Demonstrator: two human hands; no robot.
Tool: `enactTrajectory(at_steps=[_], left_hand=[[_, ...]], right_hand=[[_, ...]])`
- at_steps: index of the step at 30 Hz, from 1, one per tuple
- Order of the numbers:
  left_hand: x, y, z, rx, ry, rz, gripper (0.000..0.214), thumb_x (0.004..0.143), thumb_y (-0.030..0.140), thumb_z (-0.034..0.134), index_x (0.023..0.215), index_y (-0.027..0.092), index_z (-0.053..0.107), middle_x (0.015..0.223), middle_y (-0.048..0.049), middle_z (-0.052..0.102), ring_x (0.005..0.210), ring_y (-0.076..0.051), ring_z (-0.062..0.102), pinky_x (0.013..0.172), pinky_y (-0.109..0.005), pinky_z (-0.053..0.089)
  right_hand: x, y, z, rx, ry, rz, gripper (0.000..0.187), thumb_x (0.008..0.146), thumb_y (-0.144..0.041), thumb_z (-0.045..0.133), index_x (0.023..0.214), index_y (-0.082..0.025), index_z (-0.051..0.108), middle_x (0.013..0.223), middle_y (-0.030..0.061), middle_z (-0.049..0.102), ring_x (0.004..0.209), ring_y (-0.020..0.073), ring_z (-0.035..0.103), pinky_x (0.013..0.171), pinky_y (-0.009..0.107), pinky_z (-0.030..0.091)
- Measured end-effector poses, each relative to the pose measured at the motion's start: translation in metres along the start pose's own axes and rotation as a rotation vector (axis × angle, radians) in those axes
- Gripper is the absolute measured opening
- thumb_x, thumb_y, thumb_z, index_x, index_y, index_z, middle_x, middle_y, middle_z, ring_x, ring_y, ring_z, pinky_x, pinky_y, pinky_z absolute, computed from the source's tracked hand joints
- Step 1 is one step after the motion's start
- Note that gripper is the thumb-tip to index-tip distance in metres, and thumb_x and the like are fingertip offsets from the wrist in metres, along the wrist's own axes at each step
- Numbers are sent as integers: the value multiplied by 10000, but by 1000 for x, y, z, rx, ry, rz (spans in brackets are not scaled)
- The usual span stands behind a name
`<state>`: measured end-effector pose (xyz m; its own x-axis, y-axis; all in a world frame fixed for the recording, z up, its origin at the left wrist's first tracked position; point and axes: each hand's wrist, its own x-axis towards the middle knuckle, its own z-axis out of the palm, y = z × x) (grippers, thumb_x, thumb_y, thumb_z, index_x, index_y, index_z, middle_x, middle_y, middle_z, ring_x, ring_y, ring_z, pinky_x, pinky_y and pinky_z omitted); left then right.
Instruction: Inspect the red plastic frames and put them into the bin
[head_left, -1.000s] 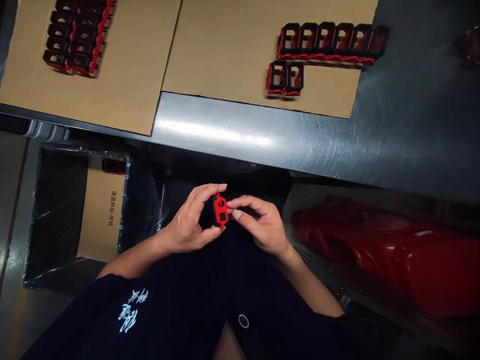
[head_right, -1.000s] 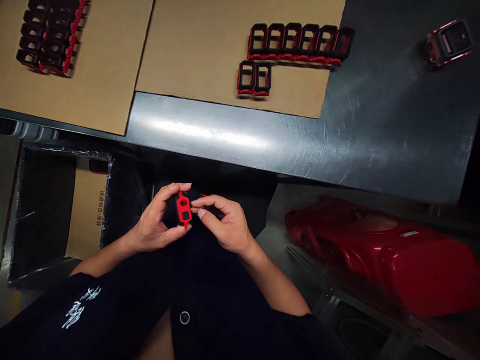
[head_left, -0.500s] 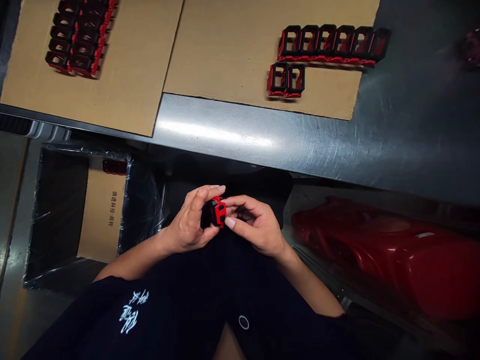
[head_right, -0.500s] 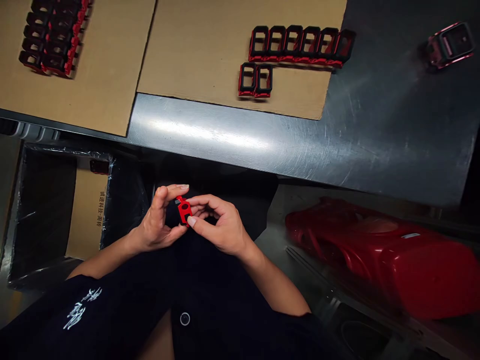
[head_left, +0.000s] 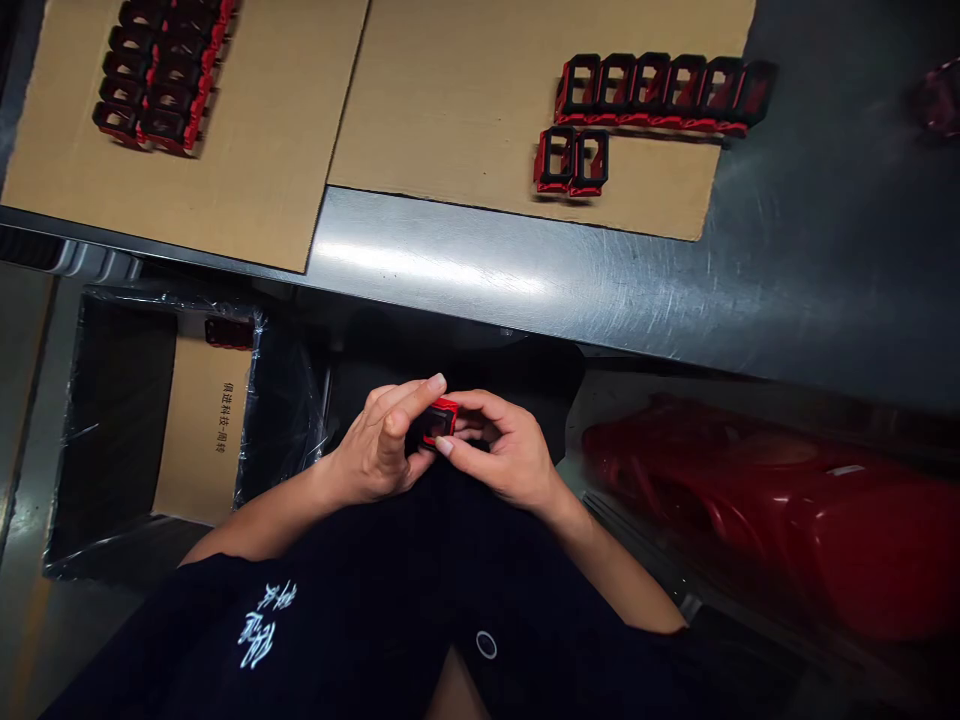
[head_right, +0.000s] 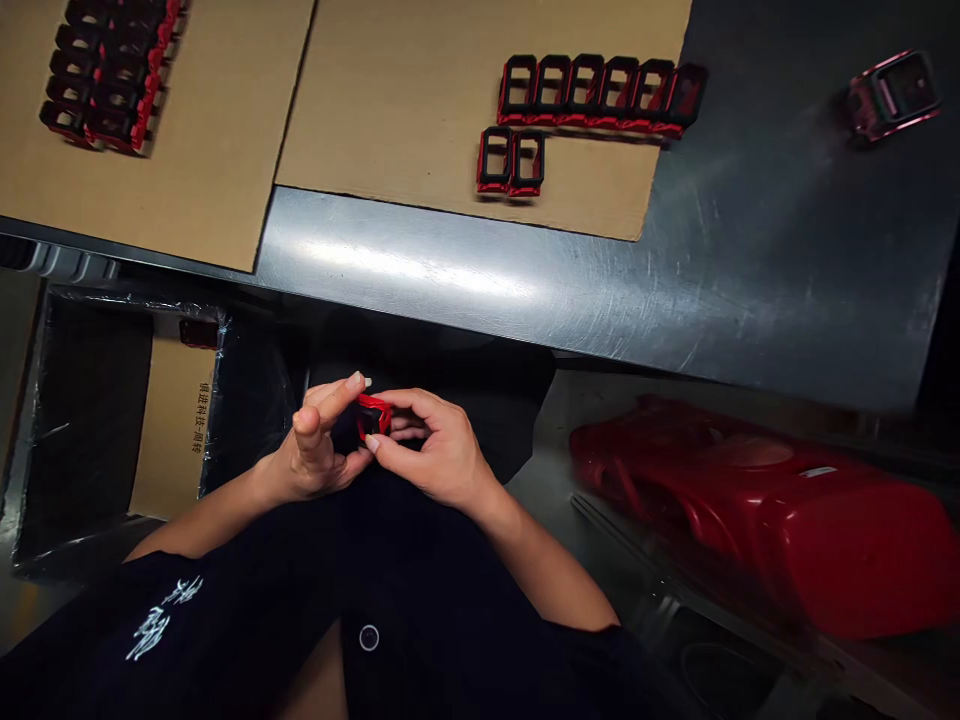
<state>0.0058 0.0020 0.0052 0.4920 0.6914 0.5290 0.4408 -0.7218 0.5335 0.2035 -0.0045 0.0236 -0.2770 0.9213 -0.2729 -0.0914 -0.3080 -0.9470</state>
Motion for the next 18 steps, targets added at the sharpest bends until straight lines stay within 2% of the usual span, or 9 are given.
enactTrajectory(at_steps=[4,8,13,18], left_hand=[[-4,-2,2,-45,25,2,1203,815,120,756,1609,288,-131,1576,-194,451,1285,-239,603,963,-426,574],[-3,-2,2,-183,10,-17,1244,794,143,794,1609,307,-132,1620,-216,370,1307,-259,598,983,-443,575],[4,3,1,-390,-16,-114,1278,797,149,797,1591,346,-185,1671,-223,228,1316,-274,584,982,-485,585],[8,5,3,-482,17,-196,1246,787,164,792,1605,321,-134,1657,-220,237,1284,-253,570,983,-466,582]], right_hand=[[0,7,-4,237,-59,131,370,791,-316,821,1141,-230,736,970,41,775,827,196,757,795,355,634],[3,13,-7,436,-133,209,342,788,-307,814,1111,-212,756,948,38,768,790,193,743,761,346,615],[8,12,-7,570,-195,324,266,791,-320,766,988,-141,775,792,34,725,682,159,692,650,270,578],[12,13,-6,665,-211,434,314,774,-331,769,1003,-117,763,764,39,727,629,153,702,595,245,585]])
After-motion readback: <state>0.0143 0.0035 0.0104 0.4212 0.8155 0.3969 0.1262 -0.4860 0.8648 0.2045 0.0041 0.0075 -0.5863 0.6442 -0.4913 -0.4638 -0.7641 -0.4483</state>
